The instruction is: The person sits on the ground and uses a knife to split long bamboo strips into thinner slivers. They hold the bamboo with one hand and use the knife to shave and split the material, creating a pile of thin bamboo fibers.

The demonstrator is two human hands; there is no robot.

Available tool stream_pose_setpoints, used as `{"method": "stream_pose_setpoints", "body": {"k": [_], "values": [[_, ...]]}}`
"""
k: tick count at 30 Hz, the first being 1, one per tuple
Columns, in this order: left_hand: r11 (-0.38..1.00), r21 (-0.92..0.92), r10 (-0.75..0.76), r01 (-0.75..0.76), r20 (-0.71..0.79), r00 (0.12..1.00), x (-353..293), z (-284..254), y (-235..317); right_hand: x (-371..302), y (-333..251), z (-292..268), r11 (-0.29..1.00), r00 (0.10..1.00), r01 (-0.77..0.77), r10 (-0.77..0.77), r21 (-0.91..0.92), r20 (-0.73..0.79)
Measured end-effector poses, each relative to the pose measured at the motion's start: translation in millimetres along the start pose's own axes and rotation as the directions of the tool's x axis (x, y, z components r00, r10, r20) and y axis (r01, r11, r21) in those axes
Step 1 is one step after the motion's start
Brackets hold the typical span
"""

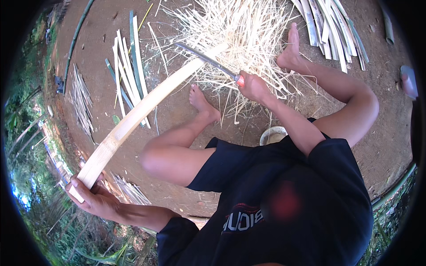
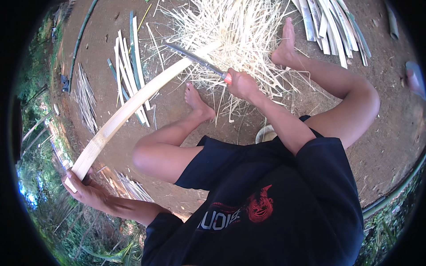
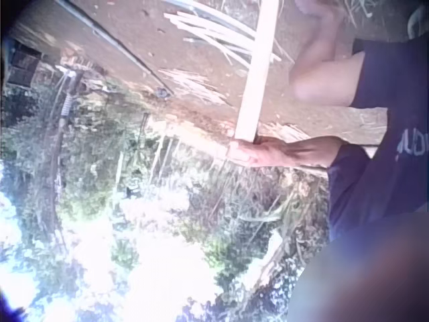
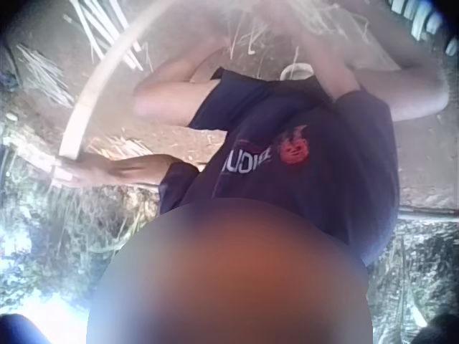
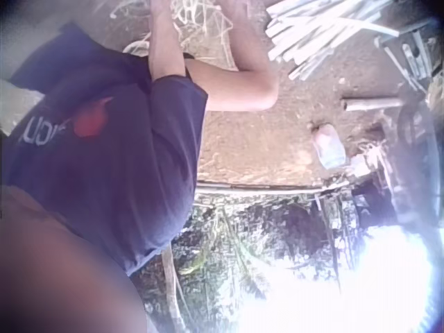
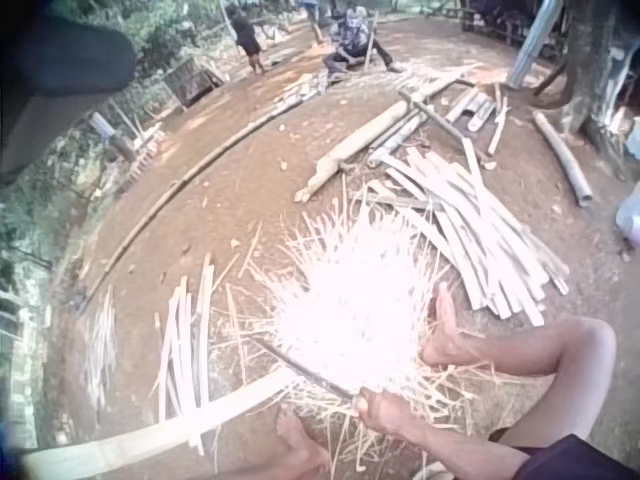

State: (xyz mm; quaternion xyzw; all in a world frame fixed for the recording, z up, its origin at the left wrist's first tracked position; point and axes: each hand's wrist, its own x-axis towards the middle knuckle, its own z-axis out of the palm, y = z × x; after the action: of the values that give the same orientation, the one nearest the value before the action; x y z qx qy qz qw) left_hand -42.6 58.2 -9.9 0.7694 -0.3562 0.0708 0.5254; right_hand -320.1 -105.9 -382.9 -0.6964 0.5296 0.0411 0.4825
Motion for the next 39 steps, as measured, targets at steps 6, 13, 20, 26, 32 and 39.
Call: {"method": "stream_pose_setpoints", "body": {"k": [6, 13, 20, 26, 32, 39], "values": [[1.0, 0.003, -0.001, 0.001, 0.056, 0.998, 21, -3, -12, 64, 83, 23, 0.973, 0.972, -0.225, 0.22, -0.044, -0.087], [0.998, -0.051, -0.034, 0.035, 0.03, 0.999, 26, 4, -26, 47, 101, 14, 0.988, 0.987, -0.156, 0.156, -0.02, -0.028], [0.988, -0.142, -0.057, 0.065, 0.058, 0.997, 24, -10, -9, 36, 73, -7, 0.906, 0.986, -0.167, 0.147, 0.39, 0.08], [0.931, -0.366, 0.1, -0.005, 0.24, 0.966, 9, -12, 15, -33, -31, -36, 0.857, 1.0, -0.002, -0.011, 0.515, 0.022], [0.915, -0.392, 0.195, -0.091, 0.235, 0.952, -21, -8, 32, -131, -128, -57, 0.844, 0.925, 0.364, -0.376, 0.393, -0.049], [0.891, -0.412, 0.275, -0.194, 0.149, 0.95, -60, -2, 51, -211, -173, -57, 0.623, 0.681, 0.724, -0.712, 0.295, -0.17]]}}
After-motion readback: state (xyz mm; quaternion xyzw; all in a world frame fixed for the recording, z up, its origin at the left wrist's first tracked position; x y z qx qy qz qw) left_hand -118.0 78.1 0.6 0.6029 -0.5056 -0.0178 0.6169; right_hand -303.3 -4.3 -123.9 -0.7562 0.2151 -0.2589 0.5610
